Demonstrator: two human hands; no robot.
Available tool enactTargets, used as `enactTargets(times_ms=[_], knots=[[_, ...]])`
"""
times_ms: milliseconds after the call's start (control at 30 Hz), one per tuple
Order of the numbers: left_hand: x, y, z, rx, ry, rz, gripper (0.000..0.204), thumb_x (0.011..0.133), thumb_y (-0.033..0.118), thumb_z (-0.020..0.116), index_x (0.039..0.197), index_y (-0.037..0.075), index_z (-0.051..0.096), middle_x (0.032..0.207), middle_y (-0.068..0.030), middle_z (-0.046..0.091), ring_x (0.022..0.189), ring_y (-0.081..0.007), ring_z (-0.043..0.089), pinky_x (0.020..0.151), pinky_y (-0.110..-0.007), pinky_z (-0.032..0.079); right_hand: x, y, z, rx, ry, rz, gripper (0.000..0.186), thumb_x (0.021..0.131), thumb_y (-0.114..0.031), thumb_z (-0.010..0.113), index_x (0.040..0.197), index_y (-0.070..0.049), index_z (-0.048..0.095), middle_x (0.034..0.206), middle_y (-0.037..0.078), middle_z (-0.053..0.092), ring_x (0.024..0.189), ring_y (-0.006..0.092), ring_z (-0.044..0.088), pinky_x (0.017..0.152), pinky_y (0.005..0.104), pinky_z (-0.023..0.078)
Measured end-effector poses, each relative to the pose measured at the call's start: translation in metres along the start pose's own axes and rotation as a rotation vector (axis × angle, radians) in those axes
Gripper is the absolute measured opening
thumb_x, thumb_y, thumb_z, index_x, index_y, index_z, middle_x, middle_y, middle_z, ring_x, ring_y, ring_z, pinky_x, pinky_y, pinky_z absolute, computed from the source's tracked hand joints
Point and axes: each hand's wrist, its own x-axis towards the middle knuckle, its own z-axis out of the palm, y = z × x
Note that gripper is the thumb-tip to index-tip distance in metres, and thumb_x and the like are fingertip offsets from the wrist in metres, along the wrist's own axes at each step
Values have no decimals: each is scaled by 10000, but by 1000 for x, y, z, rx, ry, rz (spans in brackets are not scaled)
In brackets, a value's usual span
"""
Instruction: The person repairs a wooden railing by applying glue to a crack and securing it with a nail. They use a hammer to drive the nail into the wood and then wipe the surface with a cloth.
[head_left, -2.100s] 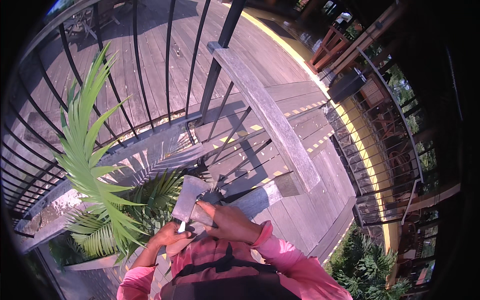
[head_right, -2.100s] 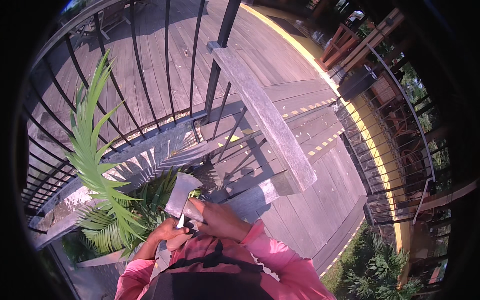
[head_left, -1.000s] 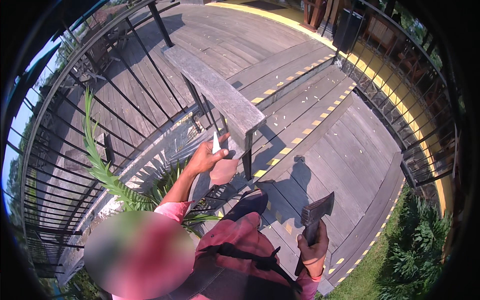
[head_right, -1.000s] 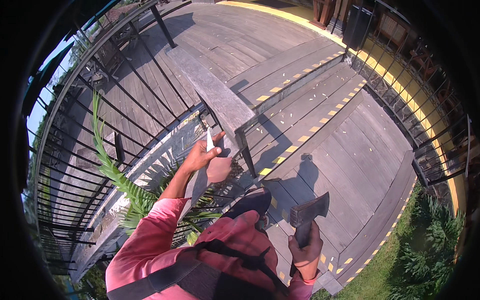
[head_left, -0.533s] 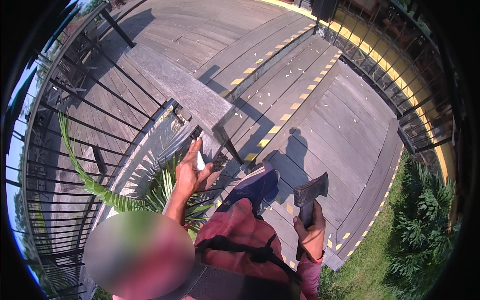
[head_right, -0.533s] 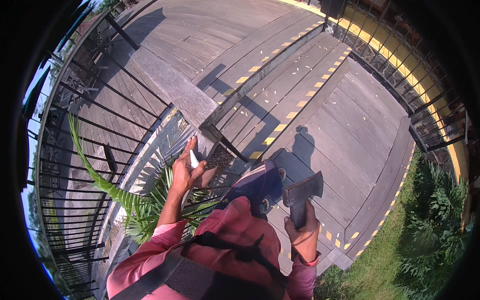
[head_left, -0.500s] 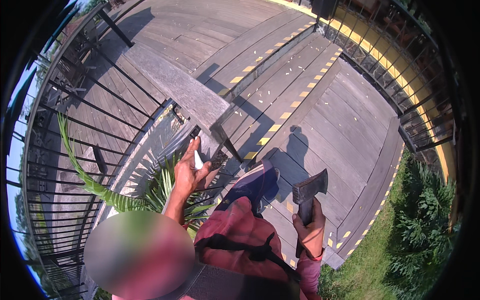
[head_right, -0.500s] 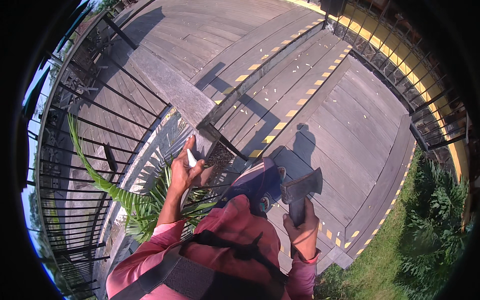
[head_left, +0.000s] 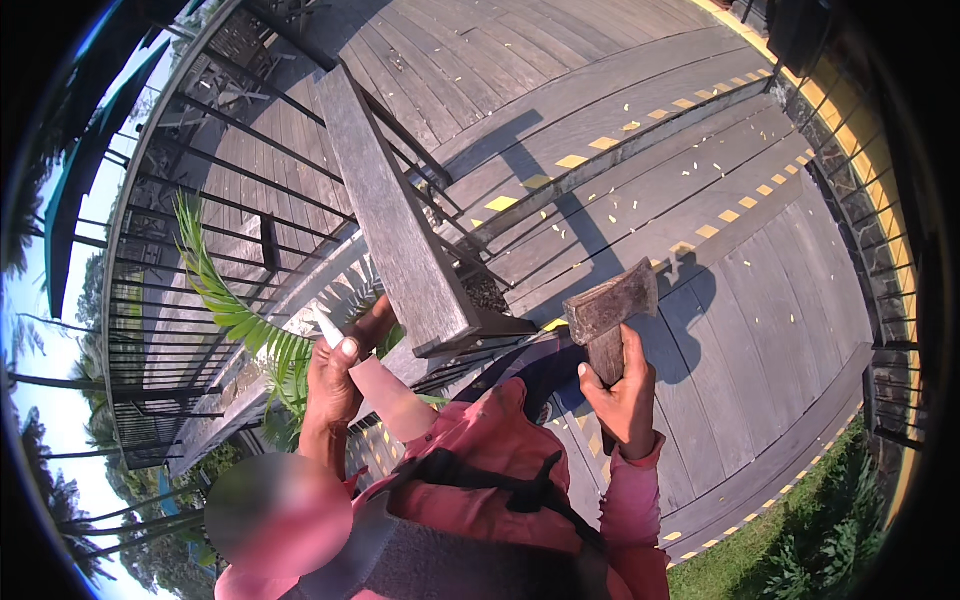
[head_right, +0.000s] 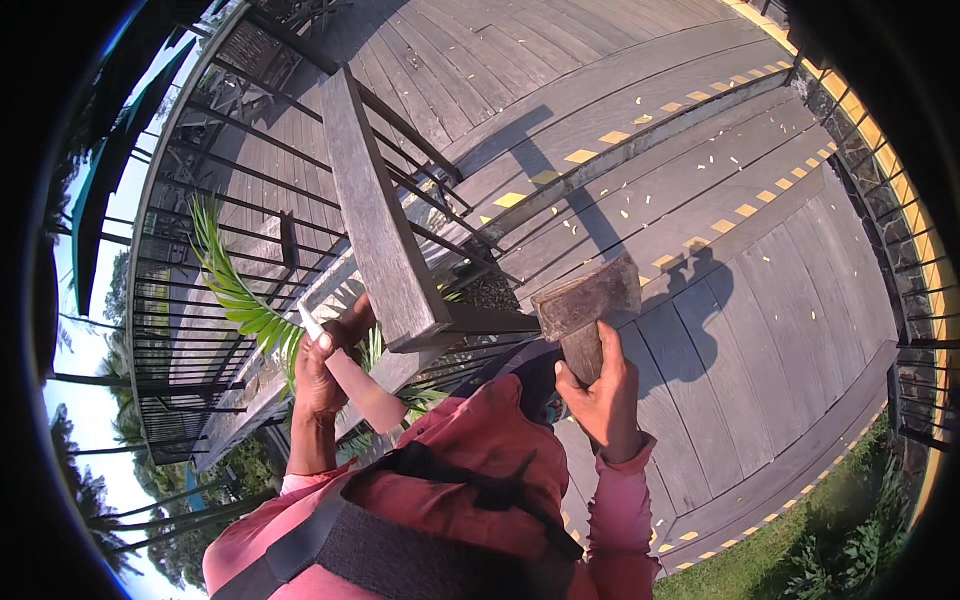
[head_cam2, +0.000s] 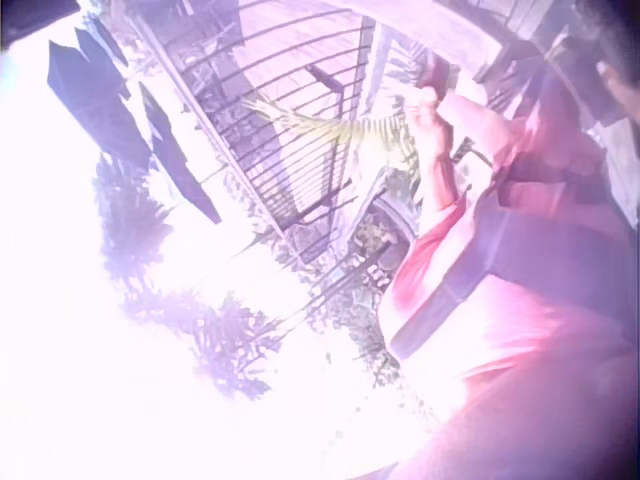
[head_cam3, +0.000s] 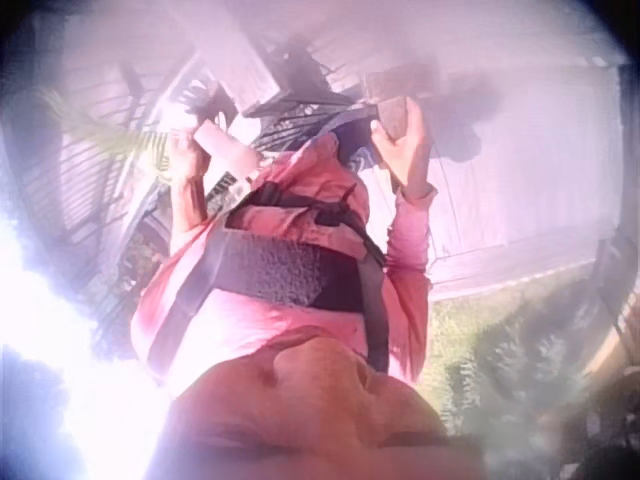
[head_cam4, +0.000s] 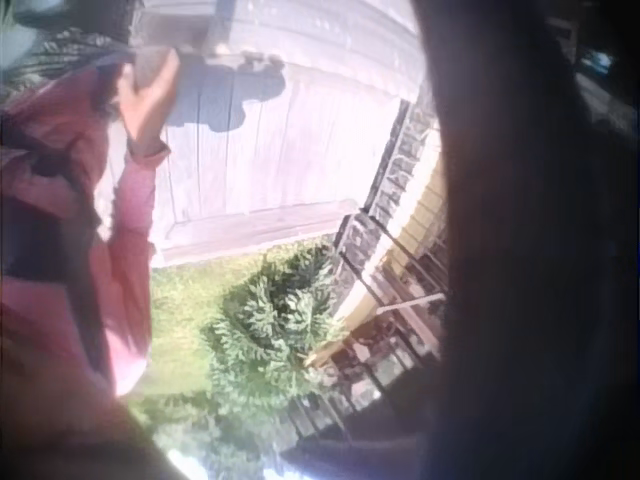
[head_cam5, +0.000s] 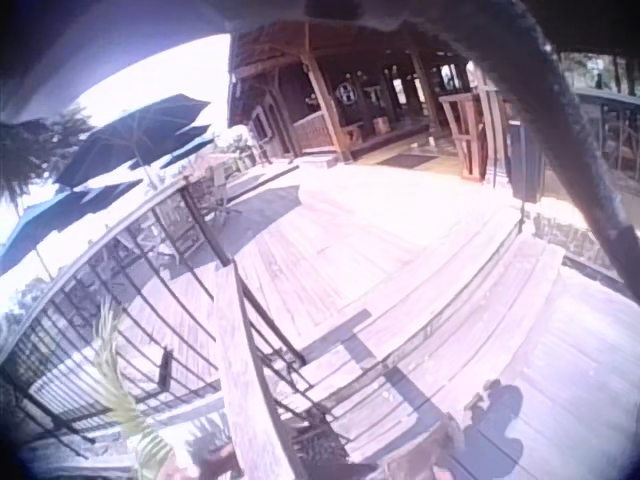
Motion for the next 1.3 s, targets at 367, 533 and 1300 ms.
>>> enactTargets(times_ms=[367, 533, 1300], knots=[[-10, 38, 22, -34, 165, -385, 808, 931, 506, 745, 1447, -89, 565, 1471, -174, 612, 1299, -223, 596, 1126, -395, 427, 68, -36, 33, 874, -760, 213, 854, 911, -247, 694, 1584, 14, 238, 1635, 258, 381, 1520, 353, 402, 1194, 479, 395], [-21, 39, 45, 8, 166, -364, 853, 909, 524, 754, 1492, -57, 530, 1515, -193, 571, 1360, -241, 559, 1081, -385, 456, 55, -50, 34, 888, -833, 299, 834, 899, -201, 665, 1578, 31, 239, 1653, 261, 342, 1540, 357, 362, 1250, 517, 323], [-11, 37, 65, 186, 280, -250, 595, 1028, 364, 658, 1493, 4, 574, 940, 63, 665, 796, -24, 528, 748, -232, 465, 48, -63, -3, 238, -815, -139, 729, 860, -82, 715, 1408, 151, 294, 965, 258, 683, 783, 385, 700, 763, 436, 542]])
